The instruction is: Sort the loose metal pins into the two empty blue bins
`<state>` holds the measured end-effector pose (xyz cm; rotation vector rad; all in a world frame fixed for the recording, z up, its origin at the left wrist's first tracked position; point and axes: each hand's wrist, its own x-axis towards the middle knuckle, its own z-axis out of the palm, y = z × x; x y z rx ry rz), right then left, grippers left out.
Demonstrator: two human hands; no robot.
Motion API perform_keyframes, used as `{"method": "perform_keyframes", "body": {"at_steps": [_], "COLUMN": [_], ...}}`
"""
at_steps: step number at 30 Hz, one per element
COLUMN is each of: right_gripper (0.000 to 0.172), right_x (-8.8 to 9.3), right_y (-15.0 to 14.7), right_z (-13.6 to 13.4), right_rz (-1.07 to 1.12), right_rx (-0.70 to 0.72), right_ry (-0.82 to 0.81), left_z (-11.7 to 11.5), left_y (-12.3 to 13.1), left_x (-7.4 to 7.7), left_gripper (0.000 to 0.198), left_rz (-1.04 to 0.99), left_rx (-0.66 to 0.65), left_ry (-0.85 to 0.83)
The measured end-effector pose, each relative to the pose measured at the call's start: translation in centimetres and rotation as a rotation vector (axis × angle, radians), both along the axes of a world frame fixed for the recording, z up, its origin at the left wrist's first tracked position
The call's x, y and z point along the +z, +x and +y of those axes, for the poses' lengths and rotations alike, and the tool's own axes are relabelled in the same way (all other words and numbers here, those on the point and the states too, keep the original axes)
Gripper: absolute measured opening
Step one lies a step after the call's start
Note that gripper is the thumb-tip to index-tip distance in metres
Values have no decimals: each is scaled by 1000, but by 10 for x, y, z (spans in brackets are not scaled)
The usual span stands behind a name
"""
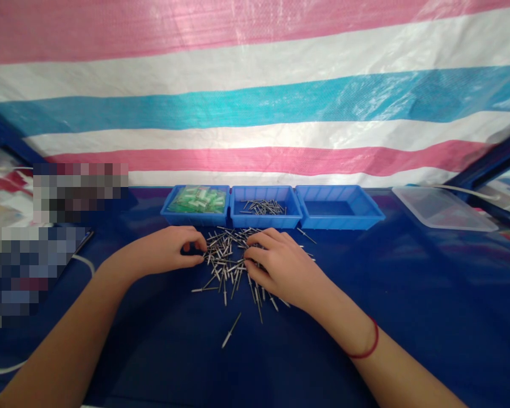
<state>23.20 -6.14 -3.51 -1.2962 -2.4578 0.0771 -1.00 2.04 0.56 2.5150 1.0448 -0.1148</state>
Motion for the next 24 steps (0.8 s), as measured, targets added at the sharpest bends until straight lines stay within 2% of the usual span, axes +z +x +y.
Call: {"method": "perform_keyframes", "body": {"at_steps": [3,6,10,12,14,16,19,24], "right_gripper": [21,21,21,21,22,23,24,24], "right_x": [4,15,29,29,24,16,11,15], "right_y": [5,23,69,91,107,115,116,107], "right_z": [2,3,0,-3,-5,-5,-5,-5], "right_rz": [24,85,143,138,130,146,193,129], "right_rx": [9,-25,-220,-347,-410,-414,-388,-369], "right_ry": [13,-5,-81,-150,-258,-337,-363,-389], "left_z": [0,0,-1,-1,-2,-2,-2,2], "left_y": [-1,1,6,9,11,12,13,9], "left_x": [-1,-5,-10,-10,-9,-8,-7,-7], "left_gripper": [36,49,37,30,21,15,12,13], "left_rz": [-14,-10,19,14,2,-9,-12,-5], "left_rx": [28,1,-11,-5,-11,-17,-13,13], "left_ry": [-16,-37,-44,-53,-62,-70,-93,-144]}}
